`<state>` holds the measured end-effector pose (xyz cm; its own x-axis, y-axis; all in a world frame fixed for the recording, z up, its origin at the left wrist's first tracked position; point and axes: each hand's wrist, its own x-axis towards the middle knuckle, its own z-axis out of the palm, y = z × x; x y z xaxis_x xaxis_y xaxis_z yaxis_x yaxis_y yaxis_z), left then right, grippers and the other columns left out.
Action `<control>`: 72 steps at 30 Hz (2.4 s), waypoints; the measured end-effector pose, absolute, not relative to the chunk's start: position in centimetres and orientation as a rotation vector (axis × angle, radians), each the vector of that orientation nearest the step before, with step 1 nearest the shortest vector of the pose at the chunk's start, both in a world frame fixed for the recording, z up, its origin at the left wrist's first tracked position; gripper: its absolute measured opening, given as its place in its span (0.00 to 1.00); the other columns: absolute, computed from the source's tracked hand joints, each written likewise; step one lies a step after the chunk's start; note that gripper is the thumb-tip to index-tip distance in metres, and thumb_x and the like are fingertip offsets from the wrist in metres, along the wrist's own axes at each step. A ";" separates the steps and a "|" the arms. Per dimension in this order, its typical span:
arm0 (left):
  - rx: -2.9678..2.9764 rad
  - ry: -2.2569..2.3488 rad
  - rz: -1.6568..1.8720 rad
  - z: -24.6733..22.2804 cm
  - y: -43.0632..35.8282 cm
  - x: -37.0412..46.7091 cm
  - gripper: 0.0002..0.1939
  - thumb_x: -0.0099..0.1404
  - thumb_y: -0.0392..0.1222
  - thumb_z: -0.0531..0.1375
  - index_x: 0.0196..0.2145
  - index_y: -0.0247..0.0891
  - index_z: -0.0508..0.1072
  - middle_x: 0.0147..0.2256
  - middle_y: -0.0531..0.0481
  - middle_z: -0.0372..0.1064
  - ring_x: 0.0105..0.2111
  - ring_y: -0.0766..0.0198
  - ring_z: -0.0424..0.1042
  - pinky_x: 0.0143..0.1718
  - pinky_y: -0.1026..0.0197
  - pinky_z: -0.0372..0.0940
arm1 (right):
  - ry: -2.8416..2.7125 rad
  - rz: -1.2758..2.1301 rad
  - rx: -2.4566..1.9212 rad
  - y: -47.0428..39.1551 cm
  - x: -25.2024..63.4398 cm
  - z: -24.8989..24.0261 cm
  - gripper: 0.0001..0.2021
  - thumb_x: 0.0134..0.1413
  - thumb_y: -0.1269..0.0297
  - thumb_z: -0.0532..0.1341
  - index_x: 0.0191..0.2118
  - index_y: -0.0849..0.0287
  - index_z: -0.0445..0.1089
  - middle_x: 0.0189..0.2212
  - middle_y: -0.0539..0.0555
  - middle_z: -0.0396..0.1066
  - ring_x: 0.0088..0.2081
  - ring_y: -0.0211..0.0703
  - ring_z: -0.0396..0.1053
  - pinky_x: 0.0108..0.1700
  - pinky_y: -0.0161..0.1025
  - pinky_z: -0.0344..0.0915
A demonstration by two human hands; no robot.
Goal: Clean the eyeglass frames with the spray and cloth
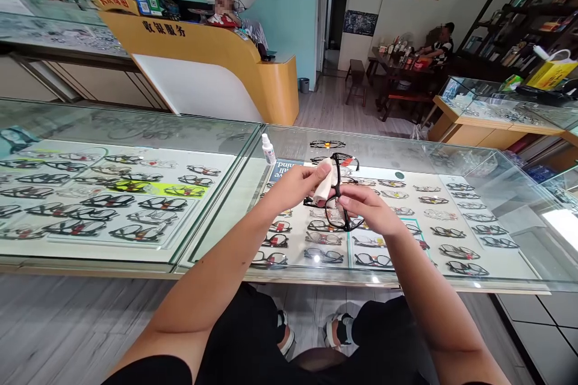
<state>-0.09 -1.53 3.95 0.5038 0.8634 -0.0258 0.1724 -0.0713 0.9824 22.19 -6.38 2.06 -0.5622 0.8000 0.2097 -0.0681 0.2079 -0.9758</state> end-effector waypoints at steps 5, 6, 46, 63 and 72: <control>1.253 0.772 0.779 3.3 -1.3 0.5 0.35 0.60 0.75 0.70 0.28 0.36 0.74 0.24 0.49 0.72 0.24 0.65 0.70 0.28 0.62 0.64 | -1.671 1.573 -0.761 -6.3 22.2 1.5 0.20 0.72 0.45 0.64 0.53 0.57 0.81 0.25 0.45 0.61 0.25 0.34 0.57 0.29 0.34 0.60; 1.195 0.748 0.796 3.1 -1.3 0.6 0.33 0.59 0.73 0.71 0.29 0.36 0.74 0.23 0.50 0.71 0.24 0.65 0.70 0.27 0.63 0.63 | -1.663 1.581 -0.768 -6.2 22.2 1.4 0.21 0.71 0.45 0.64 0.53 0.57 0.81 0.25 0.45 0.62 0.25 0.34 0.57 0.29 0.34 0.60; 1.163 0.477 0.947 3.6 -2.3 1.6 0.26 0.53 0.52 0.81 0.32 0.37 0.71 0.21 0.60 0.58 0.21 0.72 0.58 0.25 0.63 0.55 | -1.596 1.400 -0.819 -5.6 21.7 0.8 0.24 0.67 0.40 0.65 0.44 0.56 0.87 0.38 0.56 0.81 0.50 0.55 0.77 0.62 0.51 0.69; 1.153 0.466 0.905 3.6 -0.9 0.3 0.28 0.54 0.53 0.81 0.44 0.34 0.78 0.31 0.52 0.74 0.27 0.67 0.73 0.30 0.64 0.69 | -1.525 1.336 -0.871 -5.4 21.5 0.3 0.21 0.67 0.42 0.67 0.46 0.54 0.88 0.42 0.55 0.84 0.50 0.53 0.78 0.61 0.49 0.70; 1.195 0.491 1.024 2.7 -1.2 1.6 0.29 0.55 0.57 0.80 0.44 0.36 0.76 0.27 0.55 0.72 0.20 0.69 0.69 0.24 0.64 0.63 | -1.598 1.322 -0.808 -5.5 21.1 0.4 0.19 0.67 0.44 0.68 0.45 0.54 0.88 0.42 0.55 0.83 0.49 0.52 0.76 0.62 0.47 0.67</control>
<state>1.61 -1.23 2.66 0.4882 0.8521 0.1884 -0.3867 0.0177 0.9220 21.14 -5.49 0.44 -0.3973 0.8903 0.2224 -0.0517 0.2203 -0.9741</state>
